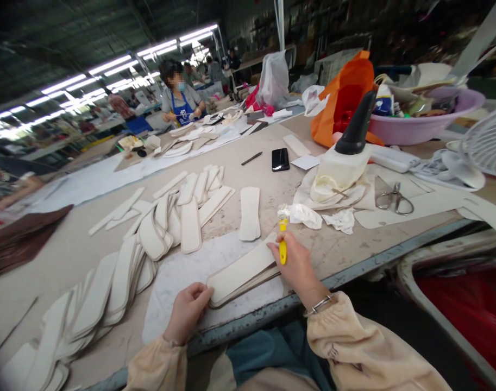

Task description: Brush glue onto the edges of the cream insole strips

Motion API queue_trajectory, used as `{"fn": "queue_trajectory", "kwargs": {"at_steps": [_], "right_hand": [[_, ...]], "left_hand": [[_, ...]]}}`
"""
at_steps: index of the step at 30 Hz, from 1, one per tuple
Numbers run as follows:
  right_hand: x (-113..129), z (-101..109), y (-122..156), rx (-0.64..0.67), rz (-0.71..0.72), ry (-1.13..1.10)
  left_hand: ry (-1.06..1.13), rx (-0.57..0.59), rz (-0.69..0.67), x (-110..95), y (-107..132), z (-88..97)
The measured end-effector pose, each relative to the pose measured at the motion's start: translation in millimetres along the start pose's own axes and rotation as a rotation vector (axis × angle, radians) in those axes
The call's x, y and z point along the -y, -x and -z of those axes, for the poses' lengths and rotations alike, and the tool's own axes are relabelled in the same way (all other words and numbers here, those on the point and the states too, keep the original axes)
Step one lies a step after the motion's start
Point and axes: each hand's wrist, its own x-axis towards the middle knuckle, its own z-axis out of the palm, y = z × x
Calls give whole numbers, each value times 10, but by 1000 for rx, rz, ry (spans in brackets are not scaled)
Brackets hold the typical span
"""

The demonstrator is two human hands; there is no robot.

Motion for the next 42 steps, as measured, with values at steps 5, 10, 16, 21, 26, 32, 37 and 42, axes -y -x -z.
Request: {"fn": "queue_trajectory", "kwargs": {"at_steps": [5, 10, 16, 21, 26, 32, 37, 42], "right_hand": [[-47, -26, 14, 17, 3, 15], [-93, -57, 24, 18, 22, 75], [-165, -91, 35, 17, 81, 128], [-129, -14, -3, -33, 291, 166], [125, 19, 159, 88, 550, 47], [256, -37, 338, 345, 560, -3], [-33, 129, 203, 187, 273, 107], [-180, 195, 110, 70, 80, 84]], "left_hand": [[-2, 21, 6, 13, -16, 2], [34, 17, -5, 47, -17, -7], [38, -4, -31, 58, 10, -14], [-15, -17, -65, 39, 28, -10], [-127, -20, -73, 71, 11, 3], [-132, -13, -21, 81, -34, 6], [-133, -26, -43, 48, -19, 6], [-103, -36, -58, 23, -42, 8]]}}
